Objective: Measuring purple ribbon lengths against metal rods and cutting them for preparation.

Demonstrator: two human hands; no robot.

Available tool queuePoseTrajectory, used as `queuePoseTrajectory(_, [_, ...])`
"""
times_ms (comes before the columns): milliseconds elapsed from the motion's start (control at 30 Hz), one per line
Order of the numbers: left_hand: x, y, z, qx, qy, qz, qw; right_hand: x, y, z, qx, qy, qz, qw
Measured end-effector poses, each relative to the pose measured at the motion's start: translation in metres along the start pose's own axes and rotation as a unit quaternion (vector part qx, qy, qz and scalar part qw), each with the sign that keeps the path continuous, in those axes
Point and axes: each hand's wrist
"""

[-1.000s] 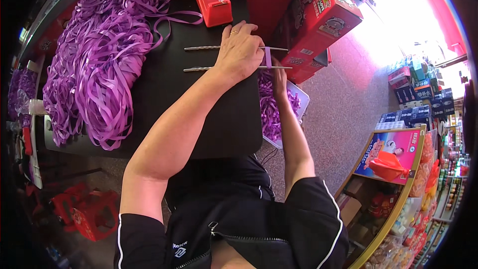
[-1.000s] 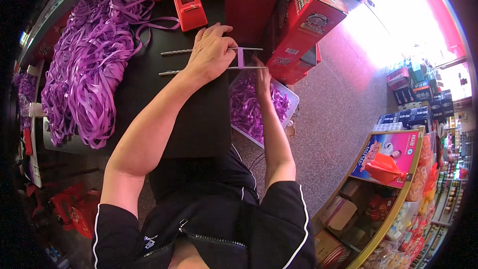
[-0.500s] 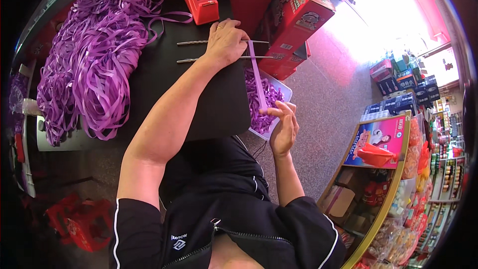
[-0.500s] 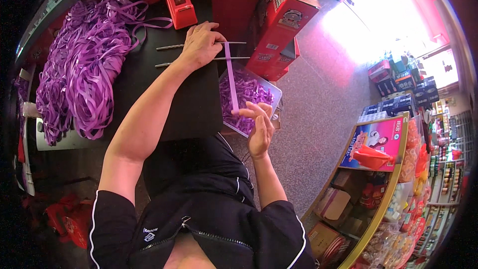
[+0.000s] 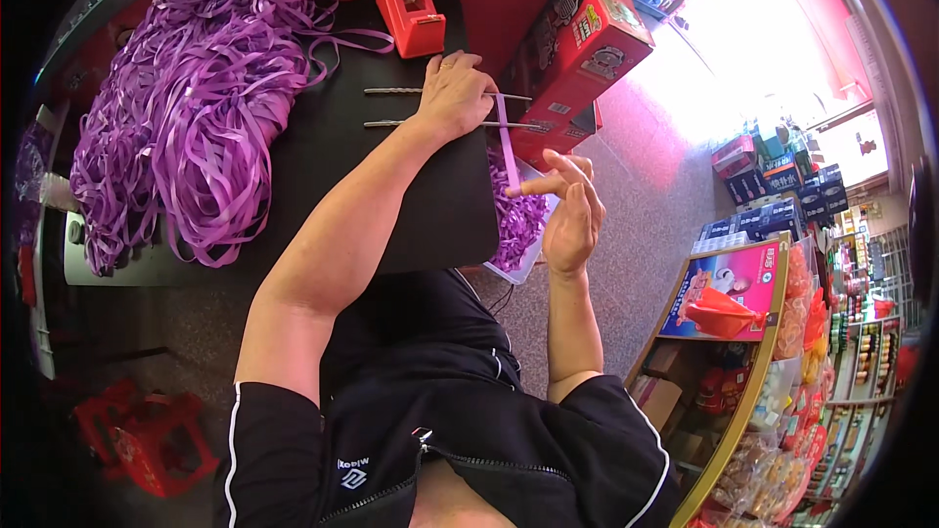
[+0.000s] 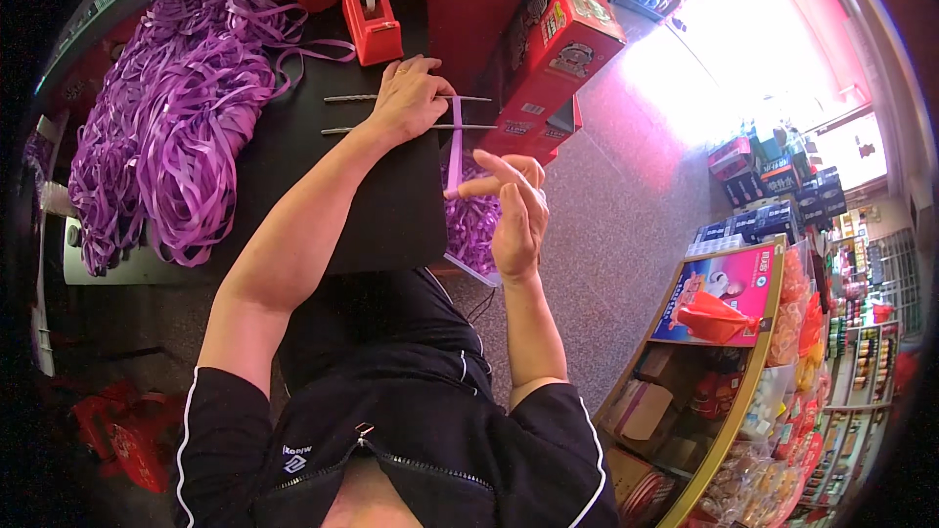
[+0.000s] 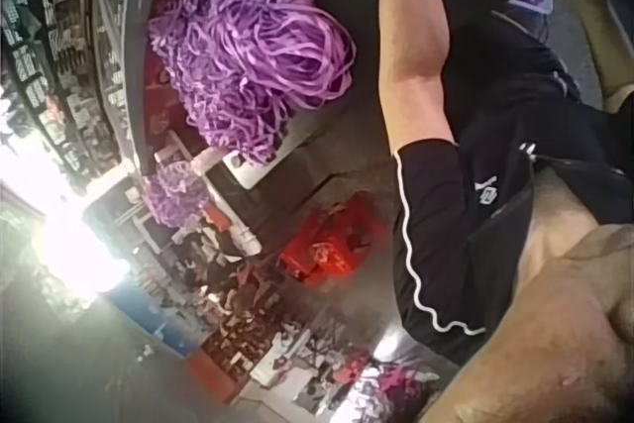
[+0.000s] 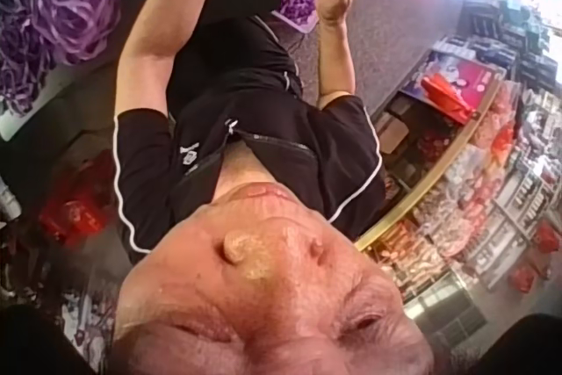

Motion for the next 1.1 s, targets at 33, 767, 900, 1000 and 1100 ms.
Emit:
queuePoseTrajectory(33, [-0.001, -0.001, -0.001, 0.001, 0.001, 0.001, 1.000, -0.007, 0.001, 0.000, 0.010, 0.018, -0.013, 1.000])
queuePoseTrajectory(767, [0.000, -0.004, -0.002, -0.008, -0.013, 0.023, 1.000, -0.039, -0.008, -0.006, 0.214, 0.141, -0.069, 0.964])
queuePoseTrajectory(900, [0.001, -0.007, -0.002, -0.003, -0.023, 0.040, 0.999, -0.068, -0.008, -0.021, 0.141, 0.183, -0.070, 0.970])
queuePoseTrajectory(1000, [0.001, -0.005, -0.001, 0.002, -0.014, 0.028, 0.999, -0.072, -0.004, -0.022, 0.134, 0.203, -0.072, 0.967])
queuePoseTrajectory(1100, [0.003, -0.005, -0.001, -0.002, -0.015, 0.034, 0.999, -0.068, -0.005, -0.023, 0.126, 0.166, -0.053, 0.977])
Point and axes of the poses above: each hand's wrist, its own x-axis towards the middle knuckle, its own y-axis out of the palm, z = x × y, and after that the axes turned 5 degrees about -x, right-handed
